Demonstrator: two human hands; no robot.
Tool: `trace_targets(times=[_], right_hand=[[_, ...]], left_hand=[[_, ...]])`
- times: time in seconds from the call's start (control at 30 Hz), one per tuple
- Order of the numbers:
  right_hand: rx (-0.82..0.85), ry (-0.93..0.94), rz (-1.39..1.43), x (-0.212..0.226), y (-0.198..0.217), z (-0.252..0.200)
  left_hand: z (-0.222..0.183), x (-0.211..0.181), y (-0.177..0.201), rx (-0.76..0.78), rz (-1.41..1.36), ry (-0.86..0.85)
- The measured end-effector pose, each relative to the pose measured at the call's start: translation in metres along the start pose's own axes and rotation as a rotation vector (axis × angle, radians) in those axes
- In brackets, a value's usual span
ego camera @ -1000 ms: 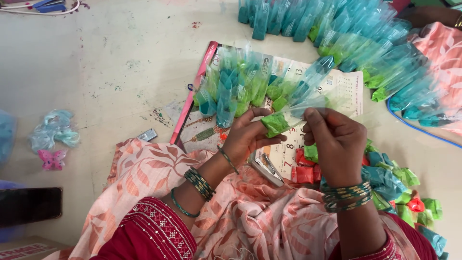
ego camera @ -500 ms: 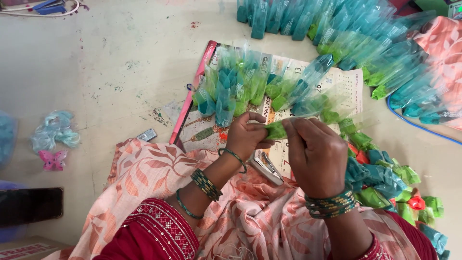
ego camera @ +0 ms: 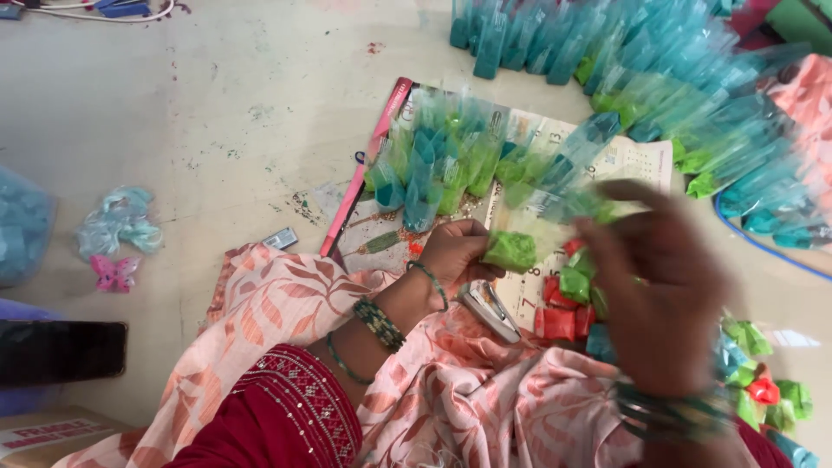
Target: The person manually packs small plastic bags with green material and seals them with a stapler.
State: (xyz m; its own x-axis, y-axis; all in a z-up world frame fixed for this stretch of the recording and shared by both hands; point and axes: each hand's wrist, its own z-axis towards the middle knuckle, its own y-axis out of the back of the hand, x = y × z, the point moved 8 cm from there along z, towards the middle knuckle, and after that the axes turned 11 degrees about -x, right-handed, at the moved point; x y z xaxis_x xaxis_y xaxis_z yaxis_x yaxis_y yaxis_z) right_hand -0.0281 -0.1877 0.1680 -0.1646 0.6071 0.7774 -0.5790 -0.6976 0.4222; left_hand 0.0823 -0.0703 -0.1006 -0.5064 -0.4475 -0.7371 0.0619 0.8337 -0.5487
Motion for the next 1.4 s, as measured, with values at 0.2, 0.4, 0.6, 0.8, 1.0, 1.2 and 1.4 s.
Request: trace_targets(times=[0.2, 0.4, 0.6, 0.8, 1.0, 1.2, 1.4], right_hand=[[0.414, -0.463, 0.25, -0.086, -0.026, -0.004], [0.377, -0.21, 0.5, -0.069, -0.071, -0.022], [0.262, -0.118, 0.419, -0.059, -0.076, -0.026], [0.272, -0.153, 0.598, -0.067, -0.077, -0.029], [0.227, -0.213, 0.712, -0.073, -0.078, -0.03], [0.232, -0.11, 0.576, -0.052, -0.077, -0.031], [0.173, 0.052, 0.466, -0.027, -0.071, -0.03]], left_hand=[[-0.01, -0.018, -0.008, 0.181, -0.236, 0.092], [-0.019, -0.036, -0.006, 0.183, -0.318, 0.1], [-0.032, -0.049, -0.013, 0.193, -0.256, 0.074], [-0.034, -0.048, -0.014, 0.243, -0.273, 0.055], [-0.037, -0.05, -0.017, 0.241, -0.317, 0.048], [-0.04, -0.052, -0.02, 0.27, -0.347, 0.063], [-0.046, -0.054, -0.025, 0.243, -0.339, 0.129]])
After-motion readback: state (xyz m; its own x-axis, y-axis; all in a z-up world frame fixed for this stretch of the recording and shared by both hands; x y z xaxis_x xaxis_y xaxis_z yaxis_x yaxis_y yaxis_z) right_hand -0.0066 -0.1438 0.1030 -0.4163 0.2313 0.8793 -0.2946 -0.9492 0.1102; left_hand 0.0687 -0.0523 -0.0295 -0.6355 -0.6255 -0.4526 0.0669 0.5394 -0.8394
